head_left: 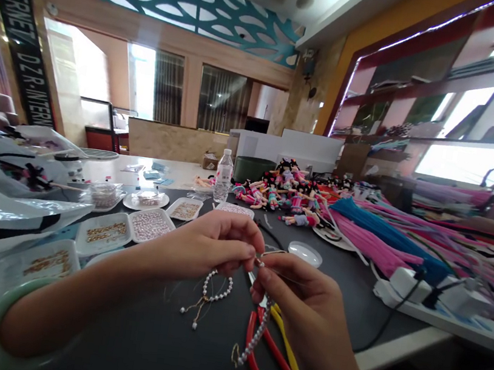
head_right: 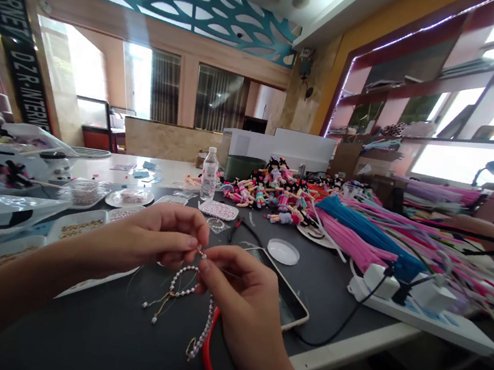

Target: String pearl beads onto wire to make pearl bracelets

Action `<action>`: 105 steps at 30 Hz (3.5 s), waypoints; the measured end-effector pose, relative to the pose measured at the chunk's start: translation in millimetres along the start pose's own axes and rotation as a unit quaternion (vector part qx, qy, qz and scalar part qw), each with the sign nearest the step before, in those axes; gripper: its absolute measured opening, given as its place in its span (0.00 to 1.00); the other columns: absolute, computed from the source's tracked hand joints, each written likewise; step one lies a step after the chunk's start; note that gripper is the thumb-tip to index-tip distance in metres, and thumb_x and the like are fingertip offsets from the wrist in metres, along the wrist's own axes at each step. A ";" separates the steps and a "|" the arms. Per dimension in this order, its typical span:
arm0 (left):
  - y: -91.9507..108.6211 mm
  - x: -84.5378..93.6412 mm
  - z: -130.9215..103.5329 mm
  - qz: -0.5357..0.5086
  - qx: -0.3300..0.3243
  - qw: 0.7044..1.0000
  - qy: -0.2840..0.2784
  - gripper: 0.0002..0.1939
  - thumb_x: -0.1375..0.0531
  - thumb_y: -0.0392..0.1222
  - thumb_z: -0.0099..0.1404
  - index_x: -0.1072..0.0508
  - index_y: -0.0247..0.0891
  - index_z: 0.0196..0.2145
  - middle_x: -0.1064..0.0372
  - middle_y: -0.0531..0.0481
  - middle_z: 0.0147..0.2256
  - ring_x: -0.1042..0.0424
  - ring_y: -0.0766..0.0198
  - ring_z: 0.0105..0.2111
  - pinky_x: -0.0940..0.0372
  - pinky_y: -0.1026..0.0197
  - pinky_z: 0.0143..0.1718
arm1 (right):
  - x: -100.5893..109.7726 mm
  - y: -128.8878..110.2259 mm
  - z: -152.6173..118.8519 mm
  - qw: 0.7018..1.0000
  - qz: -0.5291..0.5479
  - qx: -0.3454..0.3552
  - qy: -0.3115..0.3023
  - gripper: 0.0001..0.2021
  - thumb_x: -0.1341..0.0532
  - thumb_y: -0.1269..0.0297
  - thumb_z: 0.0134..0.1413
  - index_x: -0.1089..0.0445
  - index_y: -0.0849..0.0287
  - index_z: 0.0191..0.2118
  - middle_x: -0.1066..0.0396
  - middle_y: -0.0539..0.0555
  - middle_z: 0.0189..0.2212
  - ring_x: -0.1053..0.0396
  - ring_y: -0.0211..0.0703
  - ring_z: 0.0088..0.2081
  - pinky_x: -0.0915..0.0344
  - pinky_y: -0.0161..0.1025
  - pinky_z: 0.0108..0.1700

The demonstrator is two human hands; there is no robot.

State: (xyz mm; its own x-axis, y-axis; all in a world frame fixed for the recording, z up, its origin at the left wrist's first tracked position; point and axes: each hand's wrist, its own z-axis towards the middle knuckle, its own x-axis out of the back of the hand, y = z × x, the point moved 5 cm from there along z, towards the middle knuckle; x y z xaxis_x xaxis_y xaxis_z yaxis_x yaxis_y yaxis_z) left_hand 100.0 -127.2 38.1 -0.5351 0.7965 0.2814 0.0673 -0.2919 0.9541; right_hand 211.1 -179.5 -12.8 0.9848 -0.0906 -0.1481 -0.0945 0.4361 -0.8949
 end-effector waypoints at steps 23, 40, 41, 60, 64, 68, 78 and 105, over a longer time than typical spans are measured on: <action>-1.9 0.9 -0.9 0.128 -0.010 0.992 -0.009 0.03 0.46 0.36 0.59 0.34 0.35 0.32 0.41 0.57 0.23 0.44 0.73 0.23 0.49 0.67 0.23 | 4.1 9.5 5.3 1.000 0.018 -0.021 -0.008 0.04 0.35 0.64 0.48 0.28 0.58 0.30 0.31 0.47 0.21 0.33 0.31 0.23 0.39 0.28 0.27; -18.4 7.0 2.9 0.286 -0.006 0.957 0.037 0.07 0.46 0.41 0.59 0.34 0.36 0.29 0.41 0.56 0.22 0.43 0.71 0.23 0.48 0.67 0.23 | 14.8 14.5 18.2 0.988 -0.145 -0.028 -0.039 0.07 0.37 0.62 0.47 0.30 0.61 0.31 0.30 0.49 0.21 0.33 0.36 0.24 0.37 0.33 0.28; -23.2 7.5 4.3 0.286 0.000 0.958 0.037 0.07 0.46 0.42 0.59 0.33 0.36 0.29 0.41 0.56 0.23 0.42 0.71 0.23 0.48 0.67 0.23 | 17.7 14.3 19.8 0.982 -0.182 -0.033 -0.047 0.08 0.37 0.61 0.47 0.30 0.61 0.32 0.30 0.49 0.21 0.33 0.36 0.24 0.37 0.33 0.27; -86.5 -15.6 -10.8 -0.014 0.237 0.970 -0.053 0.08 0.43 0.43 0.55 0.36 0.36 0.26 0.48 0.59 0.19 0.48 0.73 0.18 0.52 0.66 0.21 | 33.4 28.1 26.4 0.903 -0.394 -0.054 -0.161 0.05 0.37 0.66 0.44 0.30 0.60 0.30 0.30 0.50 0.24 0.33 0.37 0.27 0.38 0.33 0.30; -92.4 -23.8 -25.9 -0.106 0.210 0.972 0.002 0.09 0.42 0.43 0.54 0.37 0.36 0.24 0.50 0.60 0.18 0.51 0.74 0.18 0.54 0.66 0.22 | 22.4 30.7 20.6 0.896 -0.394 -0.058 -0.198 0.04 0.39 0.70 0.44 0.29 0.61 0.30 0.30 0.50 0.24 0.33 0.37 0.28 0.38 0.33 0.31; -98.8 -27.0 -37.7 -0.221 0.195 0.953 0.072 0.11 0.40 0.41 0.53 0.40 0.36 0.24 0.53 0.61 0.18 0.57 0.75 0.18 0.61 0.65 0.22 | 19.7 33.6 17.8 0.881 -0.418 -0.055 -0.213 0.04 0.40 0.71 0.44 0.29 0.60 0.30 0.29 0.50 0.25 0.32 0.37 0.28 0.38 0.33 0.31; -108.7 -27.7 -52.4 -0.308 0.148 0.916 0.212 0.10 0.40 0.41 0.52 0.39 0.35 0.24 0.54 0.61 0.17 0.59 0.75 0.18 0.63 0.64 0.22 | 55.6 16.0 38.5 0.775 -0.611 -0.082 -0.140 0.08 0.41 0.61 0.47 0.27 0.60 0.28 0.28 0.53 0.24 0.32 0.42 0.27 0.43 0.35 0.28; -107.8 -42.9 -62.2 -0.432 0.107 0.871 0.208 0.07 0.39 0.37 0.52 0.35 0.33 0.25 0.43 0.56 0.20 0.55 0.77 0.17 0.59 0.67 0.20 | 50.5 58.0 -29.5 0.666 -0.698 -0.213 -0.155 0.06 0.44 0.67 0.42 0.33 0.60 0.29 0.27 0.61 0.31 0.29 0.52 0.34 0.40 0.39 0.33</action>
State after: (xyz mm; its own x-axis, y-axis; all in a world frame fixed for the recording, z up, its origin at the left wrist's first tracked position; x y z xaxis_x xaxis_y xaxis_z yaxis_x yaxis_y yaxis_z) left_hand 63.3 -162.8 -83.2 -0.7198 0.3964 -0.5699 -0.3807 0.4612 0.8015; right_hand 251.0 -185.3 -84.6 0.1341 0.0761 0.9880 0.9768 -0.1782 -0.1189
